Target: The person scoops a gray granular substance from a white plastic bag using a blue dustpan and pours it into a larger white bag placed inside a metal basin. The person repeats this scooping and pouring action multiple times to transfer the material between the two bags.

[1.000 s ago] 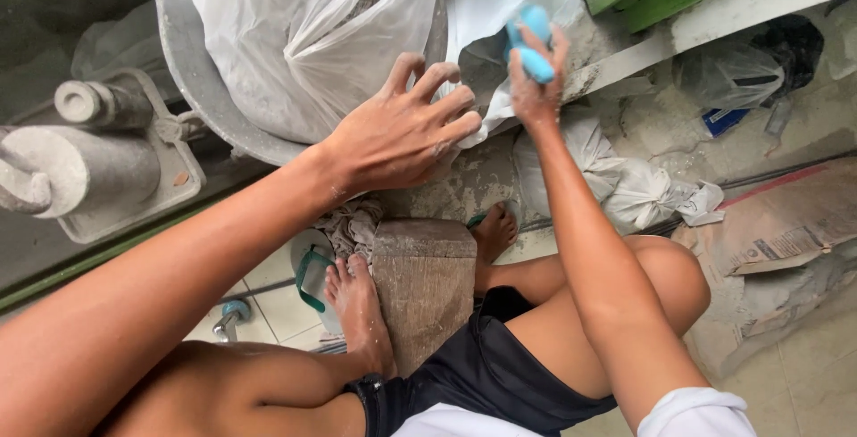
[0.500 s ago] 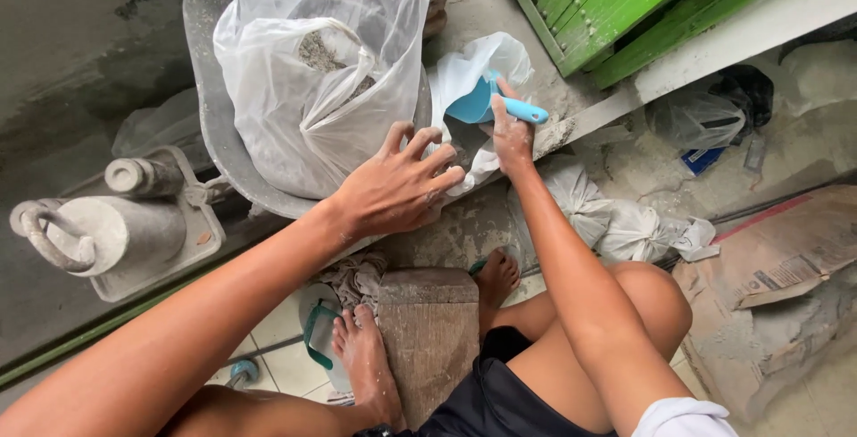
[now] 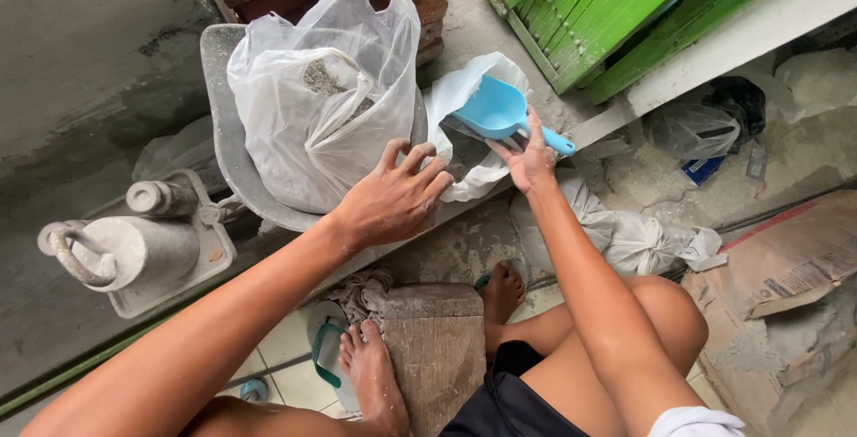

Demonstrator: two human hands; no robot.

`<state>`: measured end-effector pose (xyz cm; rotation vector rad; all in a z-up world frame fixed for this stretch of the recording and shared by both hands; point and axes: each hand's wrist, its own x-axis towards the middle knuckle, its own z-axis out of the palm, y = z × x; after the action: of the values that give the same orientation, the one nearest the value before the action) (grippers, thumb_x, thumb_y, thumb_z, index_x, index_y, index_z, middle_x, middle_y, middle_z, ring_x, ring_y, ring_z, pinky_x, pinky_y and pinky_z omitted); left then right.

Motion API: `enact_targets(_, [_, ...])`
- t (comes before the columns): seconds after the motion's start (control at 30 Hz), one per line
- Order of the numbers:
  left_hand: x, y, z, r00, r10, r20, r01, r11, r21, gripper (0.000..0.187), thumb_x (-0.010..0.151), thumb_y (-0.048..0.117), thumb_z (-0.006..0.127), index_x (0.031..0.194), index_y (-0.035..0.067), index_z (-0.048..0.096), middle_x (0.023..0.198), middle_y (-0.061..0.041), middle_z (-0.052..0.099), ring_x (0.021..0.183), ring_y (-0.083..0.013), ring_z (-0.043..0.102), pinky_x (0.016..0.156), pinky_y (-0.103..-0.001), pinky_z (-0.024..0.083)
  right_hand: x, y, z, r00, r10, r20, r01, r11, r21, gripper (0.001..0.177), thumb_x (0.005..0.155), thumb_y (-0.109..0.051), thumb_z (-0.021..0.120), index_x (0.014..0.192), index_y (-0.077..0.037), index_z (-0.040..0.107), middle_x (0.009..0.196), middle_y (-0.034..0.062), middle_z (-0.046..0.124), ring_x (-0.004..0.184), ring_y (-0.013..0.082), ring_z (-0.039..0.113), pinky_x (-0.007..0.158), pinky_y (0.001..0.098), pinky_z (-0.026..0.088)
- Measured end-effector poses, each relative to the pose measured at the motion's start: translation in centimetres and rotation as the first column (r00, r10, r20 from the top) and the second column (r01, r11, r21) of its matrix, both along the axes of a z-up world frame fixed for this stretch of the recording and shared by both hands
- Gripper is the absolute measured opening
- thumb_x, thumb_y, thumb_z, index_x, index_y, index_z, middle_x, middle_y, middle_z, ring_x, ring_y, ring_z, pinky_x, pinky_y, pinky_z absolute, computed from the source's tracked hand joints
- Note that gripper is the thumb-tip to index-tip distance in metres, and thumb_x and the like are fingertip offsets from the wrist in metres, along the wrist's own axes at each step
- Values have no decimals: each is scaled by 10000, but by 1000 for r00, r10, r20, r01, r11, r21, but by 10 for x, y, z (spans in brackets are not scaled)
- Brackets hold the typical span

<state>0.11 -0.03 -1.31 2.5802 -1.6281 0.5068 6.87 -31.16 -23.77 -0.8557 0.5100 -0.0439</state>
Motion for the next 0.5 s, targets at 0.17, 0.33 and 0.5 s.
enact_targets(0.17, [-3,3,35,1000,12,0,-12,1000,-6,392,854,334,664,1192,137,646,1079,-96,667,1189,-298,570,970,-441,425,-24,-29,53,1000,-13,-8,13,1000,-20,542,1025,-476,608,1511,-254,514,1480,344,369,1360,591,441,1068,673,564])
enact_targets(0.33, [22,35,83,996,13,92,15,956,-294,416,930,338,663,1276,107,659,1193,-105,647,1154,-318,606,906,-426,460,-38,-66,77,985,-147,-93,148,989,12,563,907,-591,685,1363,-265,629,1310,297,509,1221,556,572,983,674,622])
enact_targets(0.5, [26,76,139,927,375,14,-362,903,-233,814,779,-51,654,1559,13,430,1520,-215,426,1345,-390,417,1022,-574,506,-49,-68,173,986,-144,-87,127,977,-171,800,839,-616,452,1399,-58,571,1446,234,612,1278,383,616,896,545,677])
